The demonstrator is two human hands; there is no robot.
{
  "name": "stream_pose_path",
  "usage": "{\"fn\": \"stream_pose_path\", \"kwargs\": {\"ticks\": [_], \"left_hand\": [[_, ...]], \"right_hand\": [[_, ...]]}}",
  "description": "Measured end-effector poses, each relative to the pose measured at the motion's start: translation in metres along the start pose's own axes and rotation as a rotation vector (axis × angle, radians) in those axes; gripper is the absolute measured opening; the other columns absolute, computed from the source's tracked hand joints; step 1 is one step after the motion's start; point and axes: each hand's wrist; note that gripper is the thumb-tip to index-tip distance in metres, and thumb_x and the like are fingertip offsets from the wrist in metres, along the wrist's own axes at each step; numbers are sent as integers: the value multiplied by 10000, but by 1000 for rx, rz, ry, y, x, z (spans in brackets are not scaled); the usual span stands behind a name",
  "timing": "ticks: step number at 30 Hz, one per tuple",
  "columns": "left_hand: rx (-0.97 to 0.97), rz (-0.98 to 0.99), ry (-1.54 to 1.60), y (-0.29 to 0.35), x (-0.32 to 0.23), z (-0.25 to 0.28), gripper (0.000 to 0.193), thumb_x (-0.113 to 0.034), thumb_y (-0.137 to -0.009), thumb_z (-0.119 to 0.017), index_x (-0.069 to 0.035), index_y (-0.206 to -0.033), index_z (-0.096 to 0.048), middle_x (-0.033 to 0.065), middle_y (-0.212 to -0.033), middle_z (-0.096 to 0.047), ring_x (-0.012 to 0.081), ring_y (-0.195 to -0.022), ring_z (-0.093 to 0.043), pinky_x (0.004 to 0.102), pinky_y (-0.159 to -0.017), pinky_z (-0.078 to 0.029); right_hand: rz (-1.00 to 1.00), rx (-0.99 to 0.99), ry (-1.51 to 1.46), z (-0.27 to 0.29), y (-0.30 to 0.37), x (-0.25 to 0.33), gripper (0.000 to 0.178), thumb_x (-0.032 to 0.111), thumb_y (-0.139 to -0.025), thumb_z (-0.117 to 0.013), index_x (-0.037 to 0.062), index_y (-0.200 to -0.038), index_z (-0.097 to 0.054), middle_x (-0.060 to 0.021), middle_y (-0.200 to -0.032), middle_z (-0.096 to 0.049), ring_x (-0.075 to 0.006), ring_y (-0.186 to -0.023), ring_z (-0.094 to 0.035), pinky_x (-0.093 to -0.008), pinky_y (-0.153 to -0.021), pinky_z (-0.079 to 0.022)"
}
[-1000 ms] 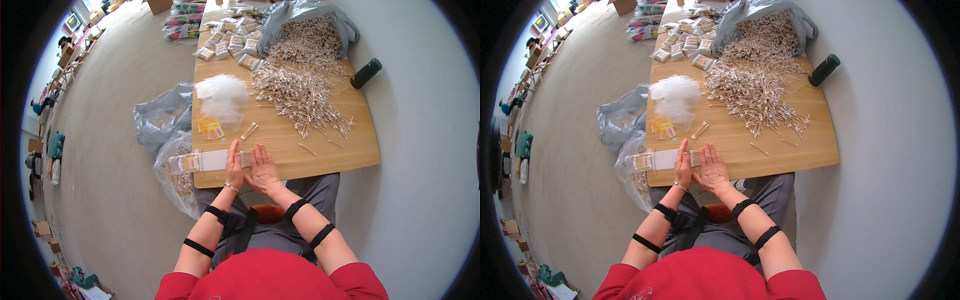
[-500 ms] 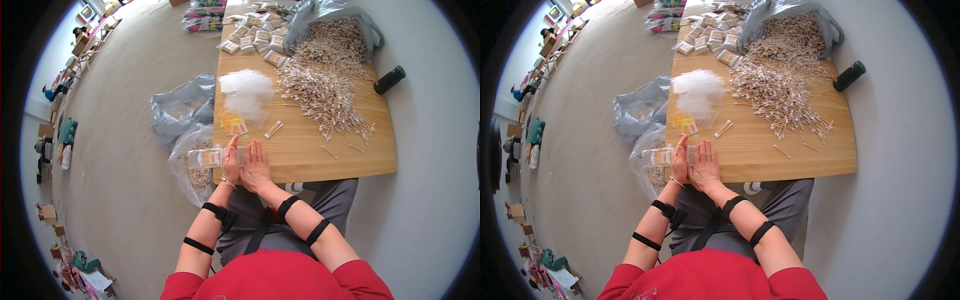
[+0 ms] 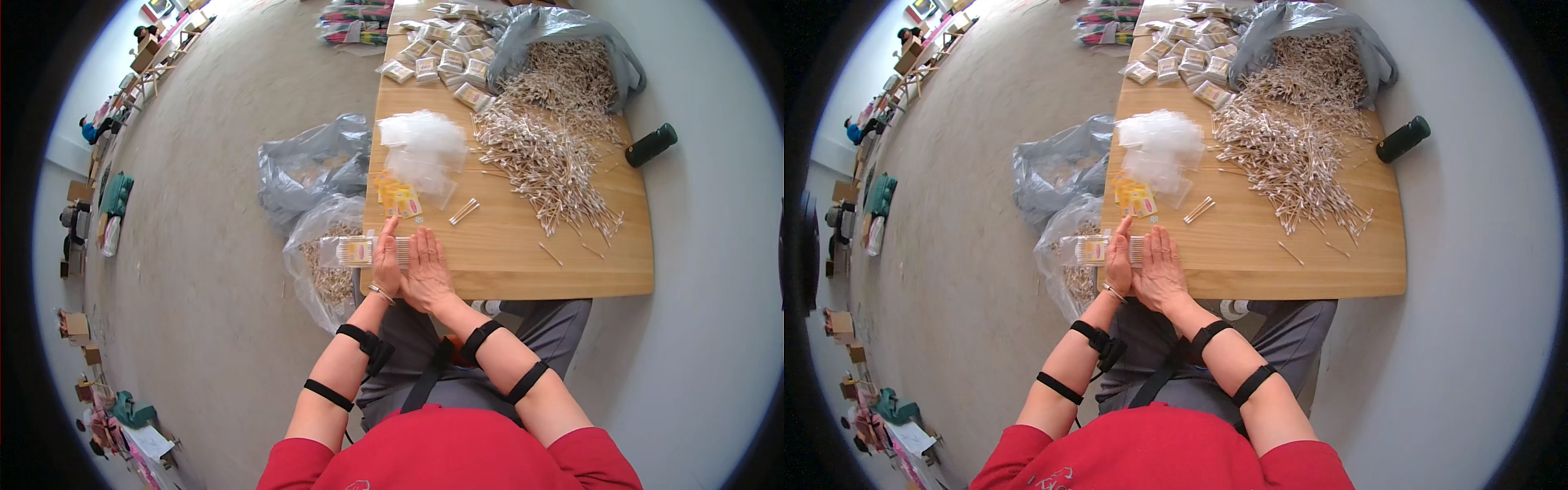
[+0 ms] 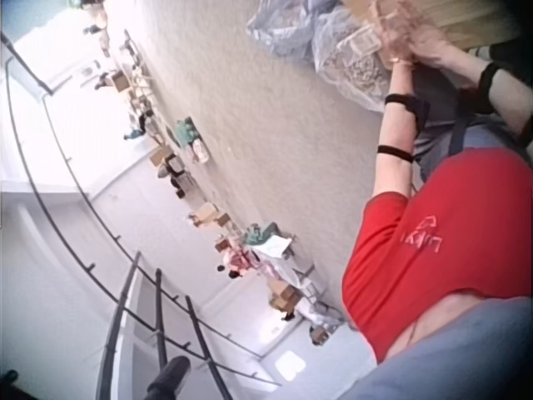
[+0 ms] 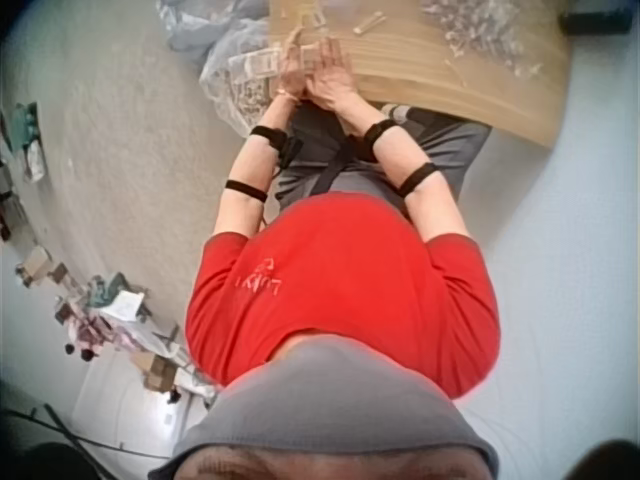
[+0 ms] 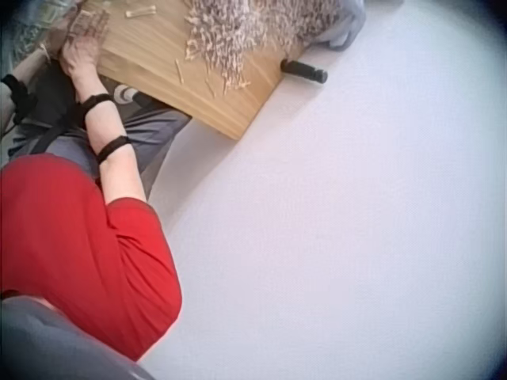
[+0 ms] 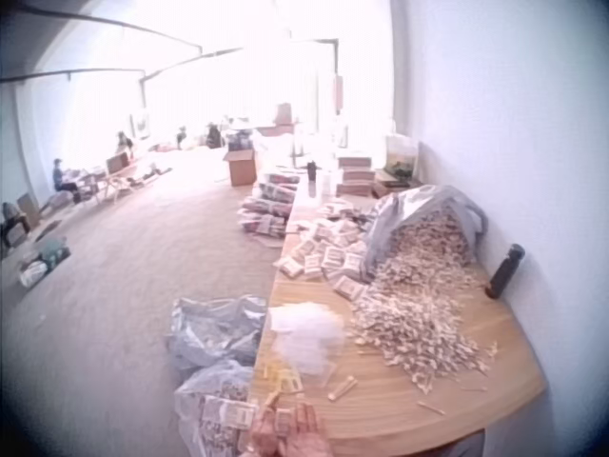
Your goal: Counting cotton swabs and packaging them into small plastic bags at a production table.
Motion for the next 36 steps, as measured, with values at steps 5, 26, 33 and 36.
{"fn": "stream_pose_path", "kwargs": {"ticks": [5, 26, 33, 36], "left_hand": [[-11, -34, -89, 0, 0, 3, 448, -286, -1001, -356, 16, -1317, -454, 162, -1385, -433, 258, -1352, -306, 339, -1104, -217], [-51, 215, -229, -15, 46, 114, 524, -343, -989, -393, 14, -1371, -354, 186, -1368, -430, 259, -1270, -404, 335, -1056, -320], [-1, 297, 242, -18, 34, 111, 445, -292, -995, -406, 20, -1313, -428, 145, -1267, -538, 175, -1114, -541, 283, -955, -443], [-8, 311, 256, -17, 28, 108, 445, -308, -997, -400, 13, -1302, -446, 134, -1254, -556, 156, -1100, -542, 269, -934, -445]], "right_hand": [[-2, 70, 70, 3, -1, 7, 823, 401, -850, -447, -94, -1416, -113, -259, -1500, -65, -373, -1413, -12, -458, -1143, -14], [-33, 36, 57, -6, -11, 39, 910, 439, -835, -519, -111, -1410, -78, -269, -1495, -44, -382, -1407, 5, -456, -1145, -3], [-30, 42, 55, -9, -13, 42, 897, 429, -843, -516, -107, -1411, -75, -272, -1493, -40, -388, -1406, 12, -460, -1142, -15], [-31, 61, 26, -14, -17, 48, 906, 427, -837, -526, -99, -1415, -68, -273, -1493, -37, -389, -1406, 12, -460, -1141, -16]]}}
Point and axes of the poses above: each hand's wrist, its own y-axis away from the middle knuckle, its own z-axis out of the back of the hand, x = y × z
